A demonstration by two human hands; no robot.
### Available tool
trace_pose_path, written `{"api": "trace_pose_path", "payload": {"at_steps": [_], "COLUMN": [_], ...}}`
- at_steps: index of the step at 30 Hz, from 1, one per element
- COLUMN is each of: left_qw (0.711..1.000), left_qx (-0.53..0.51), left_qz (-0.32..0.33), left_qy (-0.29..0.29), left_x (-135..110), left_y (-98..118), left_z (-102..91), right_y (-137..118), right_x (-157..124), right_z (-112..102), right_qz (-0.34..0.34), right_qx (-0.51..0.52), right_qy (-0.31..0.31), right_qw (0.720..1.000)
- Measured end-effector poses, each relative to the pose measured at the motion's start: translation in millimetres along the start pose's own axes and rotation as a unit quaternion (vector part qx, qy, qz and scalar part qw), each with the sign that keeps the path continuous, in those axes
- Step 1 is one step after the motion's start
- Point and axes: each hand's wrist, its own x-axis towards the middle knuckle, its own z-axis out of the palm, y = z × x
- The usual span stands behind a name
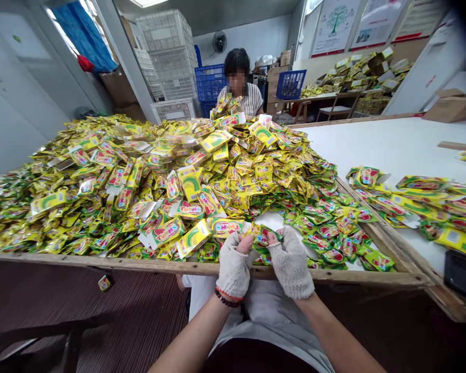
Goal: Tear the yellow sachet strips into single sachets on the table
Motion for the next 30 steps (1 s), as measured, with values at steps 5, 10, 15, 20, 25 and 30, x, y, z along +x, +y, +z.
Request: {"api": "trace_pose_path", "payload": {"at_steps": [5, 10, 15, 20, 25, 30], "left_qw": [0.991, 0.959, 0.927, 0.694, 0.415, 0.441], "left_qx": [0.115, 0.248, 0.336, 0.634, 0.855, 0.843], "left_qz": [0.062, 0.138, 0.165, 0.324, 0.299, 0.288], "left_qy": [-0.019, 0.001, -0.03, -0.106, -0.087, -0.108], "left_x": [5, 4, -4, 4, 34, 32], "left_y": [-5, -15, -9, 36, 76, 74], "left_z": [-12.0, -20.5, -17.0, -20.3, -26.4, -18.1], "right_y": [3, 13, 12, 9, 5, 1], "right_x": [1, -1, -1, 9, 22, 28], "right_z": [1, 1, -8, -23, -25, -19], "right_qz": [-0.027, -0.031, -0.018, 0.074, 0.146, 0.092], "right_qx": [-0.012, 0.0, 0.128, 0.208, 0.276, 0.268], "right_qy": [0.014, 0.005, -0.136, -0.098, -0.098, -0.097], "right_qw": [0.999, 1.0, 0.982, 0.97, 0.945, 0.954]}}
